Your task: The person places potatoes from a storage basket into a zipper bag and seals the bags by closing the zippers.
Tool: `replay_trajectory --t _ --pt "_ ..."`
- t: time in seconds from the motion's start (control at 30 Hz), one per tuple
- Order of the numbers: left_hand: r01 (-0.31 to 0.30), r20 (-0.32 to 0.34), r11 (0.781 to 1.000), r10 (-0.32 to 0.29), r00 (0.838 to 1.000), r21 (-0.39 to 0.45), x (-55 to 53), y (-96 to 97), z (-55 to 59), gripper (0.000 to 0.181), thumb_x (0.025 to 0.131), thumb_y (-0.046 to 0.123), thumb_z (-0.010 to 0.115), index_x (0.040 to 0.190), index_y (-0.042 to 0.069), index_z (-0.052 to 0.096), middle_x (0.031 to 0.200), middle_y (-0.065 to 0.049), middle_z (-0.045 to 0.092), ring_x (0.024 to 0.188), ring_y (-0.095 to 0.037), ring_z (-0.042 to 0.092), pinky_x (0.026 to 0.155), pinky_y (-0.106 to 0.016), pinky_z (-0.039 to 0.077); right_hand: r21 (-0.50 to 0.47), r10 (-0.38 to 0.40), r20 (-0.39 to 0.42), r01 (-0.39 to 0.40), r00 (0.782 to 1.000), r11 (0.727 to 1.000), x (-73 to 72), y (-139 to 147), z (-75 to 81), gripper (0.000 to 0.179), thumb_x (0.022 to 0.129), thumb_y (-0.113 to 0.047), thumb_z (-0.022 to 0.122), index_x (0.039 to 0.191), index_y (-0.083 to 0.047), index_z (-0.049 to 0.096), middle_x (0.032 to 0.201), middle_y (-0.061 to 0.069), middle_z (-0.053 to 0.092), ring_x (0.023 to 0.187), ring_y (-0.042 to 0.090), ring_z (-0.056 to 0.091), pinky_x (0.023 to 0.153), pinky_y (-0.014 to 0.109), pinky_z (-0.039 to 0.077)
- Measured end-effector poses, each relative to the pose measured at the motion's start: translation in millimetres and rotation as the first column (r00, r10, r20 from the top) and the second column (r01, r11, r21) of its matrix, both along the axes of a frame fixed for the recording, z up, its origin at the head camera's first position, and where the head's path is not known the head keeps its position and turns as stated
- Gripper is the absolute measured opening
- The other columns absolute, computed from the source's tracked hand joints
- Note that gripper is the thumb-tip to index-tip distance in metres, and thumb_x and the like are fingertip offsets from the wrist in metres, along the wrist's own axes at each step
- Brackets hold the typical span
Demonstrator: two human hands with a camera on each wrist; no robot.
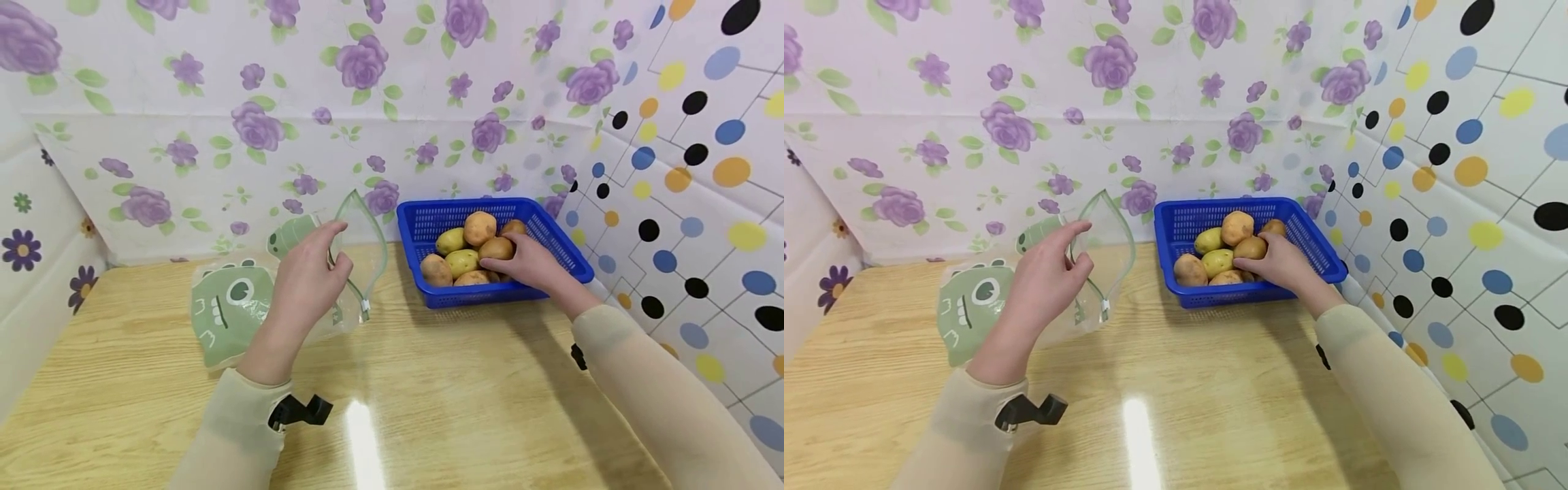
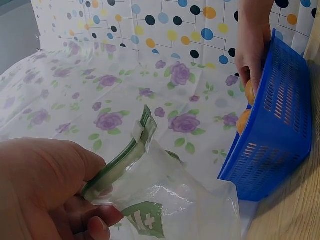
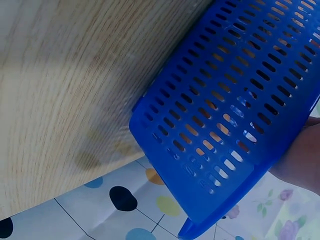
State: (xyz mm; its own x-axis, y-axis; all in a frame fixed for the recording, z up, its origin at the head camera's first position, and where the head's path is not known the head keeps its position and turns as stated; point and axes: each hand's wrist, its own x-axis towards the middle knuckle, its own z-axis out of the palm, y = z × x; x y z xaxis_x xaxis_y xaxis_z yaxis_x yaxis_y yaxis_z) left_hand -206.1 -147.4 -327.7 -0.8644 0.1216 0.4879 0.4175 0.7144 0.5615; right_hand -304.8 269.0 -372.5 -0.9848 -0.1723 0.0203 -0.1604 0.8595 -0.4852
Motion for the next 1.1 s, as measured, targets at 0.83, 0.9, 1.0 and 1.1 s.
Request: replay_trajectory --t 0.83,0.9,1.0,1.1 --pt "-0.009 0.065 1.000 0.010 0.998 -0.012 -3.2 3.1 2.9 0.062 0.097 0.006 0.060 0.158 0.010 0.060 0.101 -0.009 0.065 0.067 -0.021 0.058 0.061 -0.041 0.044 -0.115 0.028 -0.116 -0.041 0.993 0.993 23.6 -29.3 47.6 0.097 0.097 -0.059 0.079 0.168 -0.005 0.041 0.159 0.023 0.051 0.133 0.044 0.059 0.103 0.065 0.053" --pt "-0.006 0.072 1.000 0.007 0.997 -0.008 -2.6 4.3 4.2 0.063 0.096 0.006 0.060 0.159 0.010 0.059 0.109 -0.010 0.069 0.066 -0.021 0.057 0.061 -0.041 0.044 -0.127 0.037 -0.120 -0.053 0.992 0.991 26.4 -36.9 53.1 0.096 0.097 -0.058 0.080 0.169 -0.007 0.041 0.159 0.021 0.052 0.131 0.043 0.060 0.102 0.065 0.054" --pt "-0.010 0.083 1.000 0.010 0.997 -0.003 -1.9 5.2 5.4 0.063 0.096 0.006 0.060 0.159 0.011 0.059 0.122 -0.010 0.070 0.064 -0.020 0.057 0.061 -0.041 0.044 -0.148 0.061 -0.129 -0.080 0.990 0.986 29.3 -49.4 61.0 0.094 0.097 -0.055 0.081 0.169 -0.009 0.041 0.159 0.020 0.051 0.130 0.042 0.059 0.100 0.063 0.054" --pt "-0.011 0.091 1.000 0.011 0.996 -0.007 -1.3 6.4 6.6 0.063 0.096 0.007 0.060 0.159 0.012 0.059 0.118 -0.009 0.070 0.063 -0.020 0.057 0.061 -0.041 0.044 -0.175 0.074 -0.139 -0.098 0.988 0.980 33.0 -61.9 67.7 0.092 0.097 -0.053 0.082 0.169 -0.011 0.043 0.160 0.017 0.051 0.134 0.041 0.058 0.101 0.063 0.053"
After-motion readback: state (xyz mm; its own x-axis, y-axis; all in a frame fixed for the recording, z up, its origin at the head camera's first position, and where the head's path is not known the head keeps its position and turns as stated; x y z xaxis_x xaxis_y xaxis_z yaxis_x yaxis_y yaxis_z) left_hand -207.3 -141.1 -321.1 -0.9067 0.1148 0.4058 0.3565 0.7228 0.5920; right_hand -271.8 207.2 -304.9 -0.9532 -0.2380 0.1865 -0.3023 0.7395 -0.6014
